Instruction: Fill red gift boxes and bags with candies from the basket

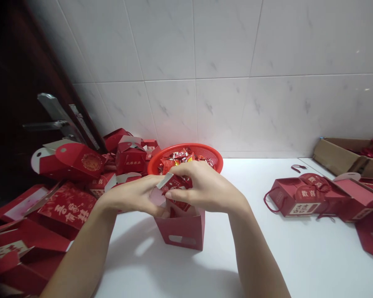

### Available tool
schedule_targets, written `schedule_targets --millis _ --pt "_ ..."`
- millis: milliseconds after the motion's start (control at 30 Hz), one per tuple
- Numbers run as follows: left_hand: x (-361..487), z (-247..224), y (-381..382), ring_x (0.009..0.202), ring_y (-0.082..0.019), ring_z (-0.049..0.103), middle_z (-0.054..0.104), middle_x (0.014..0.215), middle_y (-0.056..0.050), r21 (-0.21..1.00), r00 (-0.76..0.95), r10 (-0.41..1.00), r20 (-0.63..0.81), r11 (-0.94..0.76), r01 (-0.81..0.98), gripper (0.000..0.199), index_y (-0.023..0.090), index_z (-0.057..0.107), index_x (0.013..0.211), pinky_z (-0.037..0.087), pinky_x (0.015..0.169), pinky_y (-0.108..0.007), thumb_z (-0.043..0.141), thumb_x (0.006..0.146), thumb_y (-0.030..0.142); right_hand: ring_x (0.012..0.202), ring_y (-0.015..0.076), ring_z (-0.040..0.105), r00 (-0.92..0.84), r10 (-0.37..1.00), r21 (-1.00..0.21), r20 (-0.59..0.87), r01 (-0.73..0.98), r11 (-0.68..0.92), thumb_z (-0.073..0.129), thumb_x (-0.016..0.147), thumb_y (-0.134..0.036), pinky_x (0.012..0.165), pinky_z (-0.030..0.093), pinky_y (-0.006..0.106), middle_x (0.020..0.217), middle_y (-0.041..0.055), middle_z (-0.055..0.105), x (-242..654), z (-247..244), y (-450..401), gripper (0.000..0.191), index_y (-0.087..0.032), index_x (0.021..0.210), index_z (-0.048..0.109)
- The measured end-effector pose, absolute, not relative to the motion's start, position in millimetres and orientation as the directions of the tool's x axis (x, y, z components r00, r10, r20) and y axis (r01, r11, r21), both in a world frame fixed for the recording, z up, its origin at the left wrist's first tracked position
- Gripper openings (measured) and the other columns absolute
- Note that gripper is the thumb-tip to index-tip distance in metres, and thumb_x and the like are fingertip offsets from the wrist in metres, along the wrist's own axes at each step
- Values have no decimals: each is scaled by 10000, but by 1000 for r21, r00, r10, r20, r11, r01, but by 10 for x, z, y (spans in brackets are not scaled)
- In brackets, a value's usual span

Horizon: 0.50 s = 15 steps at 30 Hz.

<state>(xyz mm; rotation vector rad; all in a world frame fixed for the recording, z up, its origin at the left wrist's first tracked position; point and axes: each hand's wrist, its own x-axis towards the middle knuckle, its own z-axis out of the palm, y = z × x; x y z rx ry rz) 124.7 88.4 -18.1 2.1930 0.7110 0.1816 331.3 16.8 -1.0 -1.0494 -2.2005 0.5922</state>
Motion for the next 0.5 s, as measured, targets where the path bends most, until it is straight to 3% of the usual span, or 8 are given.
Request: schedule_targets --millis 200,500 --pt "1241 -194 906 1075 -248 614 695 1160 -17 694 842 537 -56 -585 419 462 238 714 1126 477 900 -282 772 672 294 534 98 474 -575 808 -571 129 623 535 663 818 -151 520 296 246 653 -21 662 3304 -57 170 134 -200 902 755" --pt "1241 -192 889 1067 -240 613 693 1112 -6 703 844 534 -50 -582 410 360 223 726 1029 467 900 -283 755 671 250 551 109 523 -487 855 -579 180 650 492 650 807 -161 494 299 239 654 -38 638 3269 -1 111 65 -201 858 640"
